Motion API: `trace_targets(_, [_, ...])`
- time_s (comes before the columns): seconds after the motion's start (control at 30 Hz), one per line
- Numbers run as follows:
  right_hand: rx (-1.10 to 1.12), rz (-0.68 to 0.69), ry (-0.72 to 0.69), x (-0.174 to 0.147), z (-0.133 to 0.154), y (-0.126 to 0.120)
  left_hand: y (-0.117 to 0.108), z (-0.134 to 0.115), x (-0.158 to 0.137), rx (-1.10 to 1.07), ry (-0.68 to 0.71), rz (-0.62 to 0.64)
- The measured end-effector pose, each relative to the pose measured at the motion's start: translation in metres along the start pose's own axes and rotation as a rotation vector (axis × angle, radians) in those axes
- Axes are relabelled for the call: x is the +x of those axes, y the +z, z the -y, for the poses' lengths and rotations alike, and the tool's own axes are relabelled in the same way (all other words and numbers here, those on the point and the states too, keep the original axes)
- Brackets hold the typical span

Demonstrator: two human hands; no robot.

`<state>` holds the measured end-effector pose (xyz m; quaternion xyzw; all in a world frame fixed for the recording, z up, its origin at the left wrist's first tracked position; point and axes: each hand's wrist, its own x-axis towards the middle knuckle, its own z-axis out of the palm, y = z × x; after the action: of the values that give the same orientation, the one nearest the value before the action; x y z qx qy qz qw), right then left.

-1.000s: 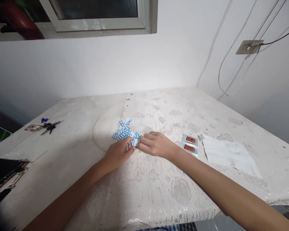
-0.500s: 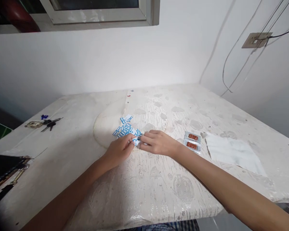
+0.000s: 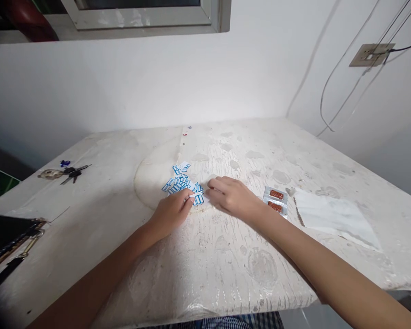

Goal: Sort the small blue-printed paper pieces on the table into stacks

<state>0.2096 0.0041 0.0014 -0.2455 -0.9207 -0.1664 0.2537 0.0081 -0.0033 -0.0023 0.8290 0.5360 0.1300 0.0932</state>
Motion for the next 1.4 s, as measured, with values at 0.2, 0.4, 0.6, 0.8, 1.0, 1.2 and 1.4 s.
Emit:
trace_targets(0.2, [0.663,-0.012,0.504,0.002,0.008,-0.013,-0.001,-0.002,-0.001,-0.014,0.003,0.001])
trace_targets(0.4, [0.884,0.158,0.712,0.004,0.015,-0.001,-0.001,-0.002,-0.001,-0.009,0.008,-0.008])
trace_targets(0.6, [0.875,0.136,0.829,0.007,0.021,0.010,-0.005,-0.007,-0.004,-0.030,0.027,0.022])
trace_targets(0.8, [0.693,0.161,0.787,0.009,0.021,0.010,-0.004,-0.010,-0.005,0.046,0.027,0.031])
trace_targets(1.0, [0.639,0.315,0.637,0.013,0.020,-0.006,-0.001,-0.008,-0.004,0.080,0.032,0.023])
trace_targets(1.2, [0.488,0.290,0.597,0.011,0.021,-0.002,-0.002,-0.006,-0.004,0.041,0.051,0.022])
trace_targets(1.4, [0.451,0.322,0.607,0.011,0.022,-0.001,-0.002,-0.007,-0.003,0.058,0.044,0.020])
